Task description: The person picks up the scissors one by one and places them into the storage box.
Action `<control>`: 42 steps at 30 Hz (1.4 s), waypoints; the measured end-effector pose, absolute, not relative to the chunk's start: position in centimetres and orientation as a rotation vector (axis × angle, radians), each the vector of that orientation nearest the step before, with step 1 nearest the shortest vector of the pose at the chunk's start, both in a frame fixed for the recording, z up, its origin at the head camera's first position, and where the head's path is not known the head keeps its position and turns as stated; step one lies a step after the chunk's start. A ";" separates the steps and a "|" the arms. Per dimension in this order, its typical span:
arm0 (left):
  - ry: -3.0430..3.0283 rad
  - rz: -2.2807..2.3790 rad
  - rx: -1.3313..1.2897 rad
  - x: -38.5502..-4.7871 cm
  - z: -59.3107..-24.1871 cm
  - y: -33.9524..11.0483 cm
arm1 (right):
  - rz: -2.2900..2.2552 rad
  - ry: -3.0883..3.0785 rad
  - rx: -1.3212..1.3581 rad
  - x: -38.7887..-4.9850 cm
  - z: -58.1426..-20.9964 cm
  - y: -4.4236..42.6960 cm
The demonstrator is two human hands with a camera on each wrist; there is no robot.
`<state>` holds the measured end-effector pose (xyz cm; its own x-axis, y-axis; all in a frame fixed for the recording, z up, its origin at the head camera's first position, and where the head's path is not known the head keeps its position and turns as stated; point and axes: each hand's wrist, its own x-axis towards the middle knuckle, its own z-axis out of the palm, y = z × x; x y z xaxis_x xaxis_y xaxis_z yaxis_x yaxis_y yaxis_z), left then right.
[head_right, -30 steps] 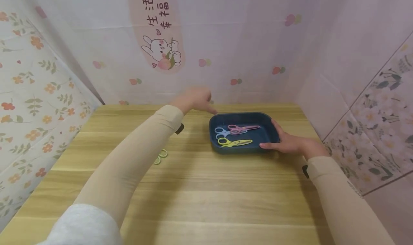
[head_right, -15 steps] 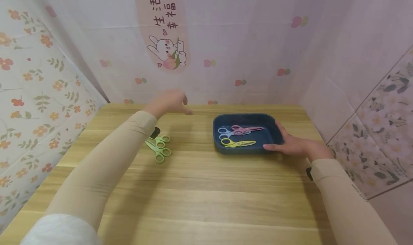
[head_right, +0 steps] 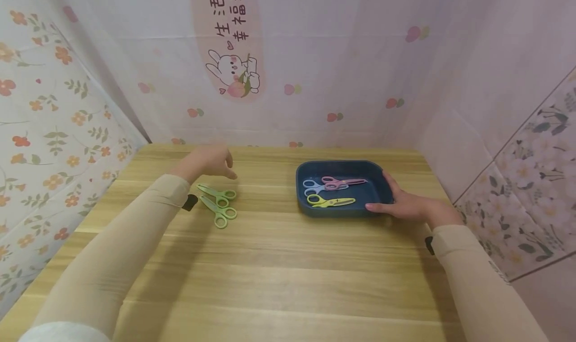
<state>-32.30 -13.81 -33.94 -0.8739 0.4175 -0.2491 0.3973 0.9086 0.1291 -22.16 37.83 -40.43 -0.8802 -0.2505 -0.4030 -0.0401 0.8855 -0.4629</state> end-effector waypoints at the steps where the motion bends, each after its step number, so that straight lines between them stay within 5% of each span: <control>1: 2.791 0.092 0.604 -32.2 -34.3 -14.2 | -0.623 2.590 -0.211 -22.2 -40.5 37.9; 20: 2.692 0.225 0.488 -30.0 -38.1 -17.4 | -0.588 2.589 -0.224 -22.3 -40.5 37.9; 42: 2.729 0.285 0.612 -30.9 -39.4 -13.8 | -0.594 2.589 -0.218 -22.3 -40.7 38.1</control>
